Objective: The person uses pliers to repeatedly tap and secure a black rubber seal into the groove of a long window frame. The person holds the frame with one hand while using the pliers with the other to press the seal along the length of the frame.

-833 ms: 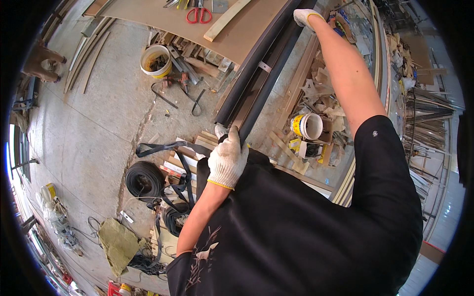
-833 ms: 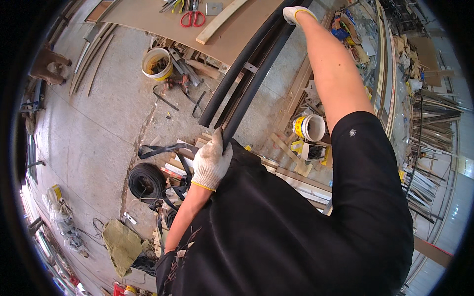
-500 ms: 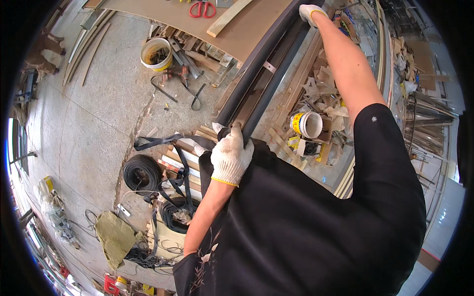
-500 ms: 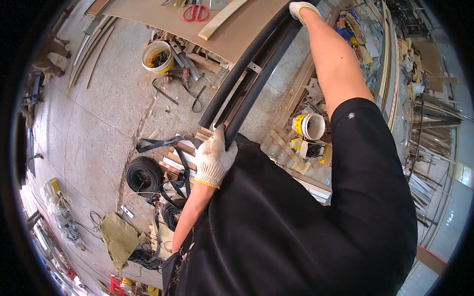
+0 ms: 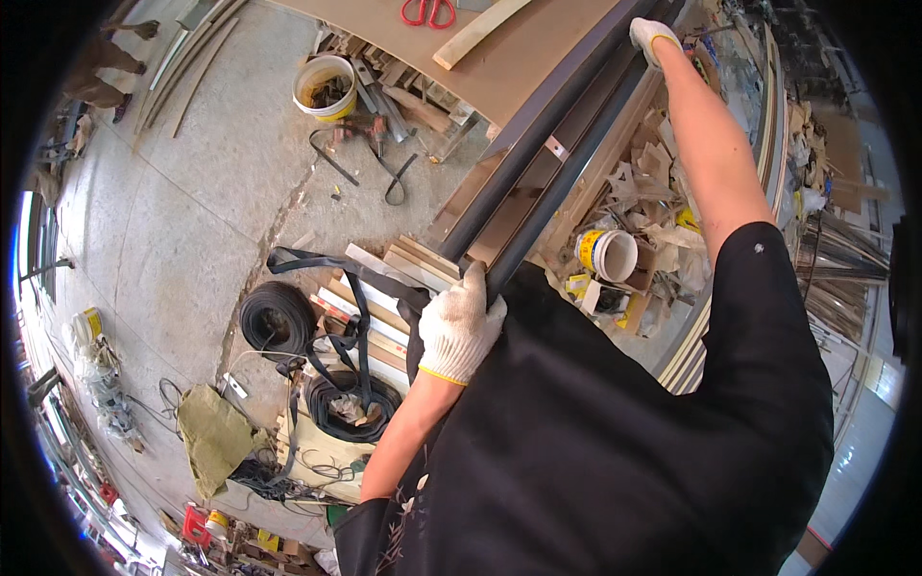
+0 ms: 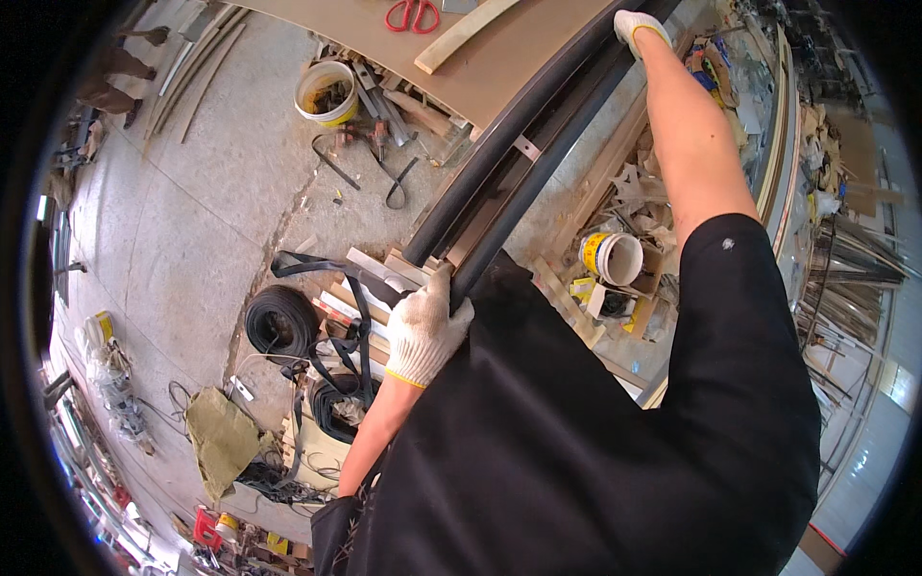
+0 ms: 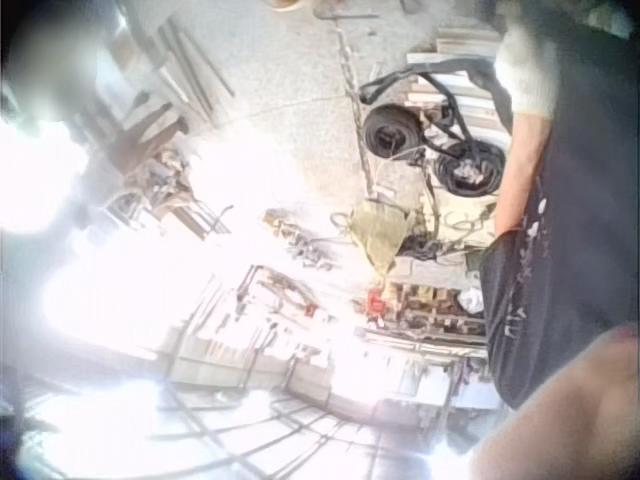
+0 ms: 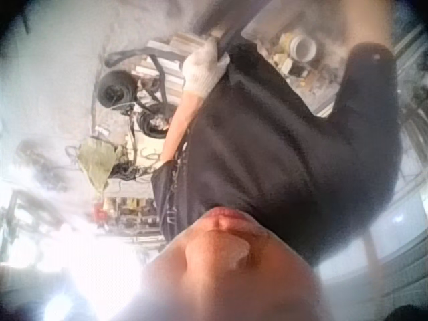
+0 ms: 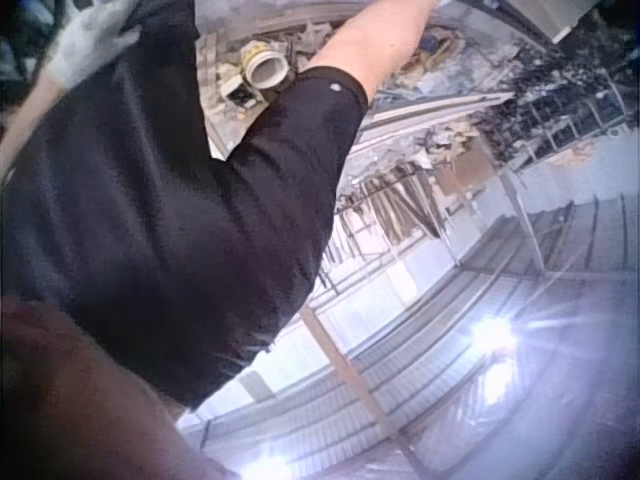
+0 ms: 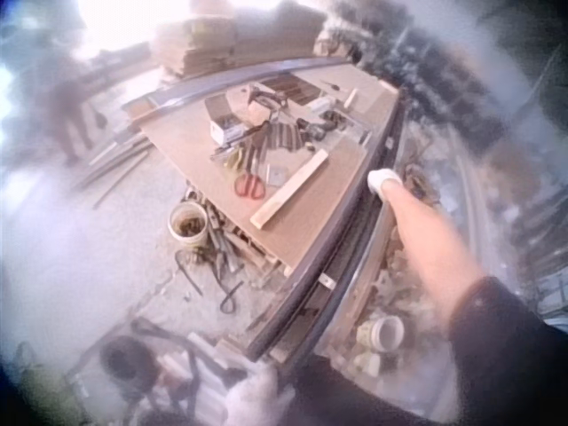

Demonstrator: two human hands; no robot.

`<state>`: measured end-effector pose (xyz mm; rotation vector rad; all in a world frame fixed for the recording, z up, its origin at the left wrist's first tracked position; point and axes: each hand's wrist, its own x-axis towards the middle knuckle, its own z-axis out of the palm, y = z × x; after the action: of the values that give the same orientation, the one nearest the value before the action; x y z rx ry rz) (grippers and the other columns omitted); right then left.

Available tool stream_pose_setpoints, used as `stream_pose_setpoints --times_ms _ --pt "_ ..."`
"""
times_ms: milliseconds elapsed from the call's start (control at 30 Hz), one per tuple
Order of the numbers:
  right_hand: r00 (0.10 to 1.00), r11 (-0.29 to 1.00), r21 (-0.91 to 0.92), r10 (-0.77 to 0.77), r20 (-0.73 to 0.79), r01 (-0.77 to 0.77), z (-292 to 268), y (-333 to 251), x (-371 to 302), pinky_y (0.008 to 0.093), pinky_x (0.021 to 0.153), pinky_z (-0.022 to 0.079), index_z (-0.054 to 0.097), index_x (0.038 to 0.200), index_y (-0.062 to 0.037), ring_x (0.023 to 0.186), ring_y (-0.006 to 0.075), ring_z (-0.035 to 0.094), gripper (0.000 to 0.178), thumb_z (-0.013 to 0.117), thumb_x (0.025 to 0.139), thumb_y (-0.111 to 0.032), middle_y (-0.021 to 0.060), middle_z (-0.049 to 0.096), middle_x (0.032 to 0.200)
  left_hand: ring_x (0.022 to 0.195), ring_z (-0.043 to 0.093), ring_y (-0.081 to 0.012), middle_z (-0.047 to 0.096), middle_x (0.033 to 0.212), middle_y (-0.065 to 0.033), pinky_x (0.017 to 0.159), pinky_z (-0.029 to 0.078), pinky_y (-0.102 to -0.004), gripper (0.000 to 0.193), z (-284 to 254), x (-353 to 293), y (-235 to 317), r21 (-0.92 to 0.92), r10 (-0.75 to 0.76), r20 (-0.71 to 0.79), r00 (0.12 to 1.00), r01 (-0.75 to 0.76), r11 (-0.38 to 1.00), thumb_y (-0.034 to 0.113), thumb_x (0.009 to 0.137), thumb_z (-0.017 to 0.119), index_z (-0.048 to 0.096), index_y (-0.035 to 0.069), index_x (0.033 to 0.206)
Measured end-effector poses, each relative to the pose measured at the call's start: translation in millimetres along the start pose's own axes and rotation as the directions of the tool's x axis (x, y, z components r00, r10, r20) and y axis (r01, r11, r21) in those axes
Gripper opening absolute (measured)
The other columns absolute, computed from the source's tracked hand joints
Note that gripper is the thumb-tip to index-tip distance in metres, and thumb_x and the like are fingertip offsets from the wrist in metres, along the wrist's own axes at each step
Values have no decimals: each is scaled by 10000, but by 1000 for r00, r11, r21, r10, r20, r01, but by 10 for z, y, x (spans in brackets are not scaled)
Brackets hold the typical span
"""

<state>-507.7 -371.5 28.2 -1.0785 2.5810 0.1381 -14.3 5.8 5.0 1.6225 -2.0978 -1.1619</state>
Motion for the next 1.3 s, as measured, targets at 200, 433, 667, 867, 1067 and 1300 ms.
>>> stream_pose_setpoints --times_ms 200,433,667,867,1067,1300 --pt "977 978 66 203 -63 -199 211 486 826 504 1056 445 647 1268 3 1244 426 633 521 505 917 -356 270 625 1441 794 745 -387 745 843 -201 720 592 -490 524 -31 -116 -21 -47 -1 17 1000 2 999 286 879 746 622 51 1331" --pt "957 993 17 -110 -270 119 56 53 225 483 816 524 780 918 19 927 383 725 342 611 846 -269 248 764 999 831 742 -411 734 842 -232 756 595 -514 529 -87 -28 57 -71 -81 92 992 87 994 275 868 768 605 29 1306" --pt "969 968 229 -42 -245 100 104 286 520 498 725 508 778 850 -5 810 373 685 268 619 844 -220 200 762 911 815 746 -390 734 850 -208 728 597 -488 502 -57 -52 23 -74 -8 1 1000 8 997 251 870 747 627 65 1321" --pt "865 729 -611 -482 -139 308 99 384 658 496 898 589 830 987 -94 1069 385 753 233 690 847 -217 233 772 1142 801 736 -435 720 834 -241 678 584 -503 485 -57 -85 -45 -110 -20 24 999 23 994 231 891 761 616 54 1318" --pt "993 982 182 -33 -115 54 -51 38 54 472 829 591 751 1124 -32 932 336 766 489 615 845 -411 173 784 1053 733 708 -462 700 771 -261 650 557 -551 539 34 18 -30 -93 43 -39 998 -47 995 197 856 750 589 38 1346" --pt "509 481 -248 -859 62 841 -315 1580 614 463 633 606 701 941 -50 724 304 695 190 671 754 -63 192 684 865 1260 619 -381 656 1330 -220 1040 467 -509 635 -296 -57 754 345 311 -252 916 -216 914 215 872 785 545 -15 1414"
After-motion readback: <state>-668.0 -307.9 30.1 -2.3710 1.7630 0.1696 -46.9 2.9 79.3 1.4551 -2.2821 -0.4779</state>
